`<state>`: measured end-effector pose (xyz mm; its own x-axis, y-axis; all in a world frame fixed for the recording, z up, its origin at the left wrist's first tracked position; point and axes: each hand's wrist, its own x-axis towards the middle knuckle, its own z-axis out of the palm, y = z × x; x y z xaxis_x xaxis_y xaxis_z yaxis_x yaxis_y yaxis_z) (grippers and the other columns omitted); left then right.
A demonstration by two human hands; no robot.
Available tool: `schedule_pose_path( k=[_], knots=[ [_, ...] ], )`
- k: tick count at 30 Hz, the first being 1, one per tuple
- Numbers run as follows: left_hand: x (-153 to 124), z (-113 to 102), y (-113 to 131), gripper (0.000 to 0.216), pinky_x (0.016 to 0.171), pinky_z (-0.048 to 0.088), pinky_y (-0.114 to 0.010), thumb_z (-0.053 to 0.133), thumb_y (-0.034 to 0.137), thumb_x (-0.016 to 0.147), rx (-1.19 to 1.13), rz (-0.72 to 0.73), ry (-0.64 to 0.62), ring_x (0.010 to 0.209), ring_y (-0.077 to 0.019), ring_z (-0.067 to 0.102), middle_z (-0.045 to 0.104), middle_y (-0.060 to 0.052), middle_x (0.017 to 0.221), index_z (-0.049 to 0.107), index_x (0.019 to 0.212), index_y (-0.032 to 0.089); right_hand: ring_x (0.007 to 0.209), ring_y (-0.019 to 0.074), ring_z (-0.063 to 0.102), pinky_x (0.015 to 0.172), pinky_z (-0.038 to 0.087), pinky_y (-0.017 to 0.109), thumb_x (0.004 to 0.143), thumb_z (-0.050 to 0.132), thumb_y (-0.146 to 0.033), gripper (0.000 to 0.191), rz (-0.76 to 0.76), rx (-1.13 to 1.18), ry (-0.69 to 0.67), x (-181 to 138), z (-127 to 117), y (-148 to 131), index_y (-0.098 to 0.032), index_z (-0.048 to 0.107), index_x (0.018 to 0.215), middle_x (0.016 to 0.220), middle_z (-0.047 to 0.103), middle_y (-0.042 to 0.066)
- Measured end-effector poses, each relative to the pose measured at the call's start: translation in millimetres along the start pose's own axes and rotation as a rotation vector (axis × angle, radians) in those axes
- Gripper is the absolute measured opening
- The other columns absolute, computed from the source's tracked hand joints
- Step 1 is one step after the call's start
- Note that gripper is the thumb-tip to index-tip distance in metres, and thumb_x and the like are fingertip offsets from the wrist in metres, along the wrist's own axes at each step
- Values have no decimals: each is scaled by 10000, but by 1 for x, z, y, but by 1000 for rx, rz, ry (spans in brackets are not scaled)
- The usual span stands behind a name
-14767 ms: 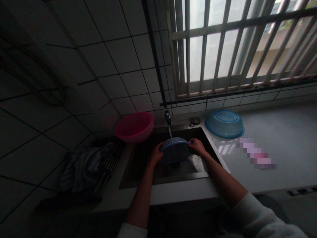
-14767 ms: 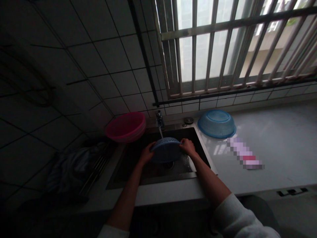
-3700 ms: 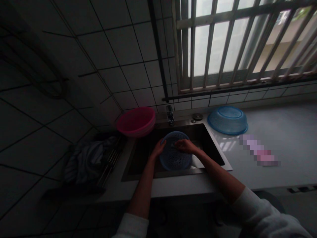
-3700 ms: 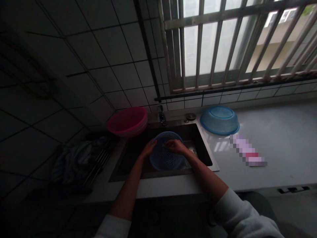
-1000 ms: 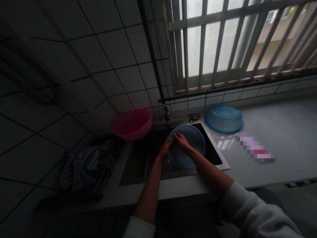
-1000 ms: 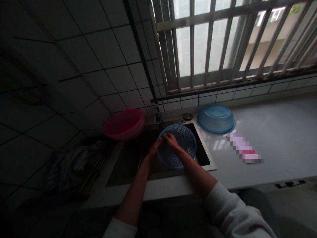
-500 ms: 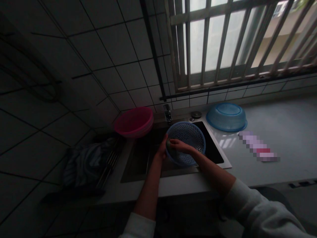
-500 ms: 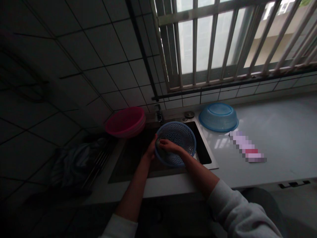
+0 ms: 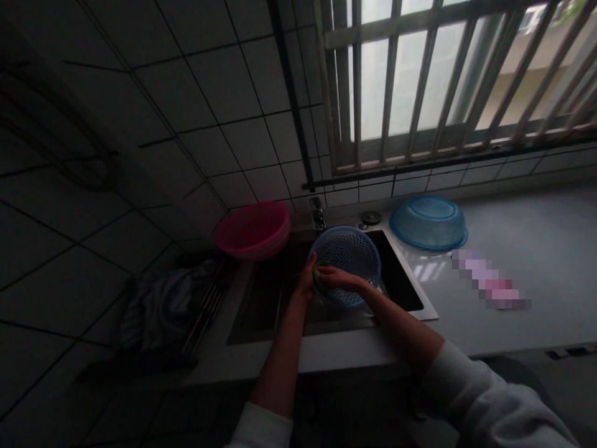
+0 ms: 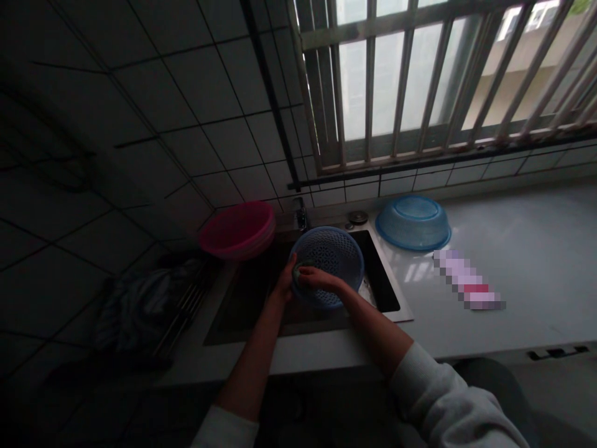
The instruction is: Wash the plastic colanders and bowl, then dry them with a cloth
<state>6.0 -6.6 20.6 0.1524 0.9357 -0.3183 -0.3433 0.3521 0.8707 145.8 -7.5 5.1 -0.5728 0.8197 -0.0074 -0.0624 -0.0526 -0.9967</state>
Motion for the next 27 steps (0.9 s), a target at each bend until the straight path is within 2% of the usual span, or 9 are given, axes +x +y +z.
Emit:
schedule_pose_path(
  k=[3, 7, 8, 10, 15, 18, 20, 25, 27],
  knots=[
    [-1, 4, 0, 595, 926, 611, -455, 656, 673, 922, 22, -82, 13, 1016, -337, 774, 817, -151, 1011, 761, 1180, 148, 705, 139, 514, 642, 449, 237, 866, 685, -329, 139, -63, 9, 69, 3, -9, -4, -209, 656, 930, 843, 630, 7],
    [-2, 12, -3, 551, 1055, 564, -463, 708, 613, 917, 0, -7, -101, 1195, -333, 727, 797, -129, 1209, 744, 1289, 207, 798, 154, 546, 748, 487, 250, 953, 567, -308, 106, -233, 44, 494, 6, -34, -12, -214, 604, 922, 916, 634, 21],
    [-2, 13, -3, 560, 1078, 552, -463, 715, 618, 911, -7, 4, -128, 1227, -332, 713, 791, -126, 1235, 742, 1298, 214, 842, 162, 562, 789, 494, 256, 960, 557, -301, 104, -246, 34, 549, 6, -38, -14, -216, 605, 924, 944, 646, 27],
    [-3, 13, -3, 581, 1097, 541, -463, 713, 641, 903, -12, 1, -150, 1259, -337, 696, 788, -133, 1241, 750, 1280, 199, 930, 183, 595, 866, 502, 271, 950, 582, -301, 96, -237, -14, 499, 4, -39, -14, -219, 633, 947, 1001, 676, 37],
    [-6, 6, 2, 618, 1060, 565, -467, 707, 695, 877, 15, -10, -64, 1228, -363, 710, 799, -153, 1193, 781, 1175, 159, 839, 214, 634, 786, 517, 320, 868, 730, -363, 184, -52, -164, 38, -4, -13, -1, -185, 691, 894, 861, 699, 42],
    [-5, 3, 3, 623, 1070, 562, -449, 703, 698, 877, -4, 31, -75, 1246, -351, 704, 794, -153, 1212, 779, 1181, 159, 752, 191, 609, 725, 496, 304, 854, 736, -364, 206, -29, -180, -2, -4, -4, 5, -164, 689, 862, 796, 679, 36],
    [-2, 3, 2, 647, 1072, 562, -469, 703, 709, 870, -4, 12, -94, 1248, -363, 702, 794, -164, 1202, 773, 1195, 153, 742, 172, 586, 716, 484, 281, 874, 699, -379, 215, -48, -190, 36, -2, -8, 4, -165, 678, 891, 814, 671, 30],
    [1, 7, -4, 640, 1170, 486, -495, 712, 644, 898, -12, 3, -157, 1328, -346, 656, 760, -153, 1309, 722, 1322, 164, 879, 192, 577, 827, 489, 291, 950, 533, -445, 271, -275, -281, 484, 7, -37, -3, -190, 624, 967, 968, 665, 50],
    [0, 8, -5, 642, 1200, 454, -491, 710, 632, 907, -8, 21, -177, 1359, -343, 634, 740, -150, 1352, 712, 1343, 161, 925, 207, 583, 871, 491, 316, 957, 515, -454, 284, -309, -291, 530, 8, -42, 0, -193, 621, 994, 1018, 667, 63]
  ],
)
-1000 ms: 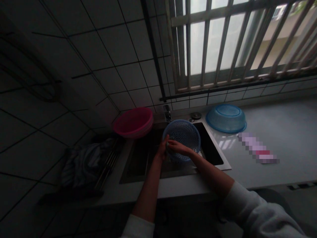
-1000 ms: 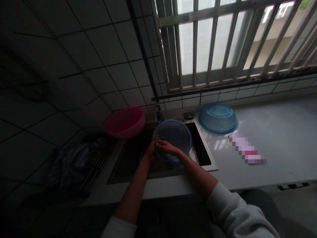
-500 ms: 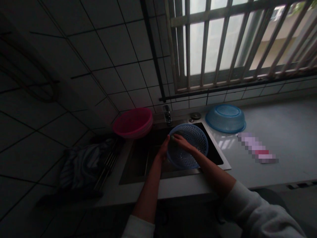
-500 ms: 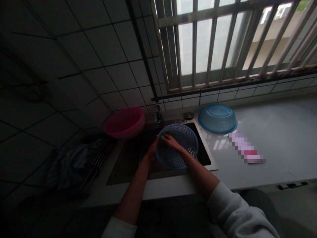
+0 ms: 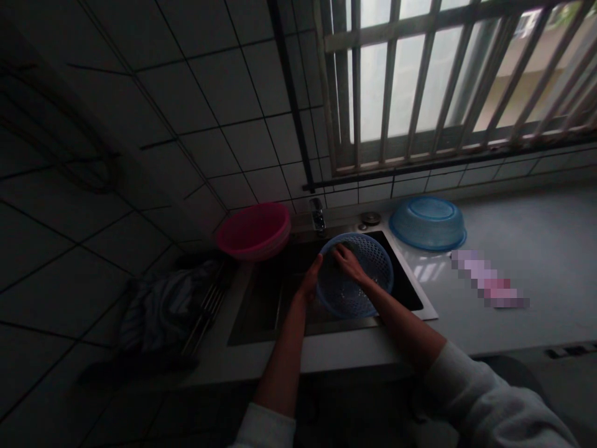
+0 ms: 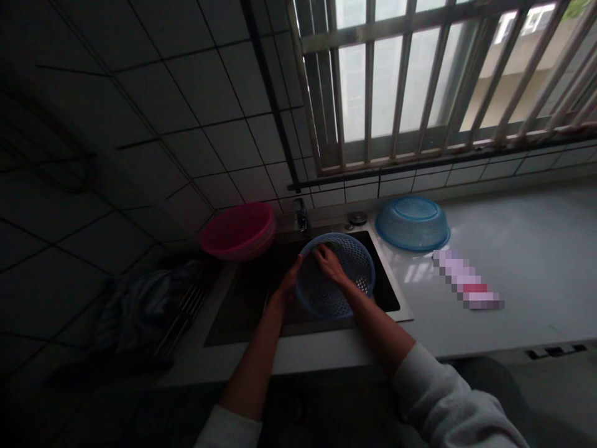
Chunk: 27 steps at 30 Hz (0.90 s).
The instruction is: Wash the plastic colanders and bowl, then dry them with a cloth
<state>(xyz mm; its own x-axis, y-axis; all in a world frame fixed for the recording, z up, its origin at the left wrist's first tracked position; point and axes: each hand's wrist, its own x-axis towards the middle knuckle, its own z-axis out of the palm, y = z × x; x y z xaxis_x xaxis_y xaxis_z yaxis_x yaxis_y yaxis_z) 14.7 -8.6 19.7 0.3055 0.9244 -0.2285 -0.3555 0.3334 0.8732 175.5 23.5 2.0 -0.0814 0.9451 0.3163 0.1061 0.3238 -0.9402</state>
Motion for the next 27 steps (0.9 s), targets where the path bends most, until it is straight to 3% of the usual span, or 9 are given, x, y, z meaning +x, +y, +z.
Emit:
schedule_pose_path(
  k=[2, 6, 8, 11, 17, 19, 21, 25, 27],
  knots=[
    [-3, 0, 2, 641, 1203, 449, -483, 733, 622, 894, 33, 10, 25, 1371, -349, 623, 740, -147, 1354, 719, 1332, 155, 924, 212, 594, 864, 498, 324, 943, 557, -461, 286, 20, 26, -124, -3, 3, 5, -194, 634, 1010, 1023, 677, 68],
    [-8, -2, 7, 621, 1149, 502, -480, 696, 640, 913, 41, 1, 46, 1322, -351, 659, 778, -135, 1273, 734, 1309, 163, 722, 168, 559, 677, 484, 286, 894, 665, -471, 289, 212, 80, -613, -19, 16, 12, -183, 652, 910, 850, 654, 36],
    [-9, -2, 9, 624, 1114, 529, -484, 616, 666, 952, 18, -38, 23, 1272, -350, 690, 789, -142, 1236, 749, 1274, 149, 650, 138, 515, 610, 445, 262, 881, 691, -498, 327, 262, 88, -726, -24, 21, 11, -176, 642, 858, 778, 616, 12],
    [-8, 0, 9, 633, 1091, 541, -483, 569, 670, 976, 17, -75, 39, 1217, -352, 716, 799, -158, 1190, 762, 1223, 121, 659, 126, 507, 604, 425, 242, 864, 708, -535, 371, 222, 153, -639, -22, 21, 7, -171, 635, 861, 777, 604, -1],
    [-4, 7, 3, 581, 1176, 469, -473, 603, 611, 987, 0, -56, 11, 1306, -330, 669, 775, -144, 1277, 717, 1334, 160, 825, 175, 606, 748, 507, 278, 874, 650, -571, 378, 203, 459, -30, 0, 1, 0, -206, 619, 965, 952, 661, 29],
    [-3, 8, 1, 623, 1188, 456, -488, 573, 655, 984, -11, -63, -29, 1329, -337, 653, 766, -145, 1299, 708, 1354, 172, 849, 191, 620, 773, 516, 300, 877, 637, -575, 377, 218, 457, 42, 2, -4, -1, -211, 629, 973, 977, 679, 40],
    [-2, 6, -1, 686, 1173, 471, -495, 525, 714, 977, -14, -73, -30, 1322, -343, 658, 771, -156, 1281, 714, 1342, 164, 850, 192, 615, 787, 511, 306, 860, 677, -544, 354, 208, 391, -72, -4, -3, -3, -206, 662, 963, 967, 695, 39],
    [-1, -4, -1, 787, 1083, 542, -492, 430, 786, 969, 14, -117, 40, 1246, -363, 702, 799, -182, 1172, 746, 1283, 137, 831, 184, 607, 777, 499, 302, 817, 768, -475, 312, 237, 292, -544, -23, 14, -3, -196, 720, 949, 930, 714, 26],
    [0, -8, -1, 791, 1048, 563, -474, 447, 789, 962, 25, -120, 66, 1215, -368, 717, 807, -182, 1136, 754, 1270, 129, 802, 178, 597, 755, 489, 299, 810, 781, -476, 316, 242, 274, -645, -27, 20, -2, -188, 718, 924, 904, 706, 27]
  ],
)
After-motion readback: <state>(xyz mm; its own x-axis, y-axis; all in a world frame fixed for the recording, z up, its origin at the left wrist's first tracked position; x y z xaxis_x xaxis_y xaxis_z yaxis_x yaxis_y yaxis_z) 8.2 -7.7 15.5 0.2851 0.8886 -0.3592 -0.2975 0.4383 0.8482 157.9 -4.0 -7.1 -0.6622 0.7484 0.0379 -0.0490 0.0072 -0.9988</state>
